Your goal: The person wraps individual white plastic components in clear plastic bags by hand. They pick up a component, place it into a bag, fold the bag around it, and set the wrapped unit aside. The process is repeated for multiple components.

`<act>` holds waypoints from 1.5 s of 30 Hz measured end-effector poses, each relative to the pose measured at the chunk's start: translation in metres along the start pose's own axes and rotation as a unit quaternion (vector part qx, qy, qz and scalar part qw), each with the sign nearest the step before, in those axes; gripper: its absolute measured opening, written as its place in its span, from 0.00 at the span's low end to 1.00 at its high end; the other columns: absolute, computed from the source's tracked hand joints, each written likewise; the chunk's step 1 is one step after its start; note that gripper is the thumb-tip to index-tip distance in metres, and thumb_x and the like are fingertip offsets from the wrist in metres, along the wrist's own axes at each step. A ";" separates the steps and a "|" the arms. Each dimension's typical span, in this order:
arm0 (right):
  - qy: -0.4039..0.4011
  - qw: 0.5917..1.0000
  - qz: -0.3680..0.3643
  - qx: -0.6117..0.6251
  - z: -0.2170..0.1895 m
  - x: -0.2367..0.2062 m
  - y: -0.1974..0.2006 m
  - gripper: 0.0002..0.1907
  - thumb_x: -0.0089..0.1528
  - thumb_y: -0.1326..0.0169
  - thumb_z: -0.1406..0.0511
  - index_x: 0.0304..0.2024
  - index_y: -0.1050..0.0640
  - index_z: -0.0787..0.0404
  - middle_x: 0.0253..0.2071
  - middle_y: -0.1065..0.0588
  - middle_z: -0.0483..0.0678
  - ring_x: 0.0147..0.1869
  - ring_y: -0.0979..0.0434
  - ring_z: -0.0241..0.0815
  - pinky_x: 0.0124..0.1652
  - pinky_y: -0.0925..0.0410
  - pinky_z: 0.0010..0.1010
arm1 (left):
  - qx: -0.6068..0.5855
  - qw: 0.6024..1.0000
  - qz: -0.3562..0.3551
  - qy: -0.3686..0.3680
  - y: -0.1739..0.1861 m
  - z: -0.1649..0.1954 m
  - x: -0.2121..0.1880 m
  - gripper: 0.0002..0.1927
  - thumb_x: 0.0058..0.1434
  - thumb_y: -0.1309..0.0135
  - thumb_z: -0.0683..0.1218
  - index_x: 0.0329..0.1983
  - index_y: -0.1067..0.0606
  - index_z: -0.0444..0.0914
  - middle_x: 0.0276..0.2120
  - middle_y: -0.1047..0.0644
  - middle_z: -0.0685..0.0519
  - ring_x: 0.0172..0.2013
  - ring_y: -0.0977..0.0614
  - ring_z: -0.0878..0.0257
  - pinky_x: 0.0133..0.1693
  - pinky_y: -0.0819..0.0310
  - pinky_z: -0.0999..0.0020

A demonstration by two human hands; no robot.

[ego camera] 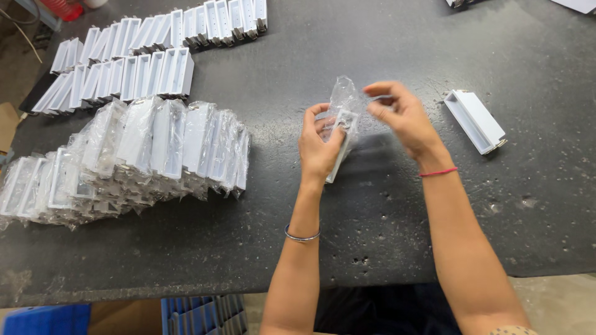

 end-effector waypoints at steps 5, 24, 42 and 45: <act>0.055 0.994 0.062 -0.065 0.008 -0.009 0.001 0.10 0.65 0.37 0.64 0.43 0.23 0.61 0.37 0.23 0.42 0.39 0.24 0.30 0.39 0.30 0.22 | 0.129 0.991 0.018 -0.022 -0.011 -0.010 -0.012 0.25 0.59 0.41 0.42 0.59 0.33 0.41 0.46 0.16 0.46 0.44 0.13 0.52 0.45 0.19 0.59; -0.101 0.993 -0.017 0.063 0.047 -0.009 0.015 0.13 0.63 0.40 0.62 0.47 0.18 0.62 0.42 0.19 0.46 0.46 0.18 0.37 0.46 0.23 0.29 | 0.090 0.989 -0.070 -0.096 0.001 -0.006 -0.006 0.17 0.62 0.44 0.38 0.53 0.32 0.39 0.42 0.15 0.45 0.43 0.12 0.54 0.43 0.20 0.62; -0.018 0.996 -0.036 -0.086 0.029 -0.017 -0.006 0.15 0.70 0.49 0.65 0.55 0.21 0.66 0.39 0.21 0.49 0.43 0.20 0.35 0.44 0.24 0.29 | 0.186 0.969 -0.068 -0.151 -0.004 0.006 -0.017 0.24 0.59 0.43 0.38 0.58 0.34 0.40 0.49 0.22 0.47 0.39 0.14 0.56 0.42 0.23 0.60; -0.012 0.994 -0.024 -0.108 0.029 -0.014 -0.007 0.15 0.70 0.51 0.65 0.56 0.21 0.65 0.38 0.21 0.49 0.41 0.20 0.35 0.43 0.24 0.29 | 0.167 0.969 -0.073 -0.167 -0.006 0.008 -0.018 0.26 0.60 0.44 0.37 0.60 0.36 0.42 0.57 0.29 0.48 0.40 0.15 0.58 0.41 0.22 0.62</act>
Point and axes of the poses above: each hand's wrist, its own x-axis towards the middle knuckle, its own y-axis out of the back of the hand, z = x × y, the point moved 3 cm from there along x, towards the middle knuckle
